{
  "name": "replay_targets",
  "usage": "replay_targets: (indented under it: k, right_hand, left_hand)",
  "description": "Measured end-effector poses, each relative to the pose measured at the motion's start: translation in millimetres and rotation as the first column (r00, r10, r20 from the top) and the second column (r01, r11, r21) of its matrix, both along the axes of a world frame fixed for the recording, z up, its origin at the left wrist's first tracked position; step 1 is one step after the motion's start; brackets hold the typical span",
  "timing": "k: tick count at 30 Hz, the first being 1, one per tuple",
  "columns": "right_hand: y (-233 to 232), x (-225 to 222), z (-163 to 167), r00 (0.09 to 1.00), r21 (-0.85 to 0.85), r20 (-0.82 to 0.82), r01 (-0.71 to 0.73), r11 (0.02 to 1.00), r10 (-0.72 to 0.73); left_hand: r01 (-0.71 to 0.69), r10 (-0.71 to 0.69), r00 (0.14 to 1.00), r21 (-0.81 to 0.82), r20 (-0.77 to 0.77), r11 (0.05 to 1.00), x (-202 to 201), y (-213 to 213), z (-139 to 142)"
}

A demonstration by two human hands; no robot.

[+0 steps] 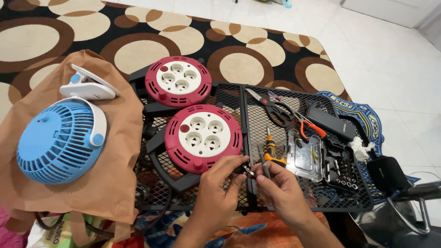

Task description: The person sits at a mesh table and works on pink multi-socket power strips, handling small components and using a screwdriver and pliers to unscrew and manipulate parts. A blue clip fan, scissors, and a socket set lie on the table while the person picks up, turns over, and works on the small parts by hand.

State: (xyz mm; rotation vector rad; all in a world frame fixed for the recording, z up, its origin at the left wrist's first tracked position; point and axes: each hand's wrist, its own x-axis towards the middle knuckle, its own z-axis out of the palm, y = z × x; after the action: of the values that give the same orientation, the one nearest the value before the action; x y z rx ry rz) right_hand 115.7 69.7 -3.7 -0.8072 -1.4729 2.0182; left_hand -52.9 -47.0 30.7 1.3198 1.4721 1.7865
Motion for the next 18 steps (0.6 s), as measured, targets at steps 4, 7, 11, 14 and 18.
replay_targets:
  k: [4, 7, 11, 14, 18]
  right_hand:
    - [0.9, 1.4, 0.8, 0.999, -0.003, 0.027, 0.034, 0.999, -0.034]
    - [5.0, 3.4, 1.8, 0.997, -0.021, 0.043, 0.06, 0.998, -0.059]
    - [13.2, 7.8, 4.5, 0.999, 0.089, 0.024, 0.044, 0.995, -0.046]
    - [18.9, 9.0, 5.6, 0.996, 0.091, 0.029, 0.085, 0.992, -0.088]
    - [23.7, 5.5, 3.4, 0.992, 0.155, 0.055, 0.101, 0.983, -0.111]
  left_hand:
    - [0.018, -0.018, 1.0, 0.016, -0.006, 1.0, 1.0, 0.6, -0.5]
    - [0.02, -0.02, 1.0, 0.031, 0.013, 0.999, 3.0, 2.8, -0.1]
    - [0.033, -0.034, 0.999, 0.029, 0.028, 0.999, 5.5, 5.8, 0.0]
    - [0.058, -0.057, 0.993, -0.006, 0.101, 0.998, 8.8, 10.1, -2.0]
    - [0.044, -0.042, 0.989, -0.012, 0.141, 0.999, 12.9, 16.0, -8.6]
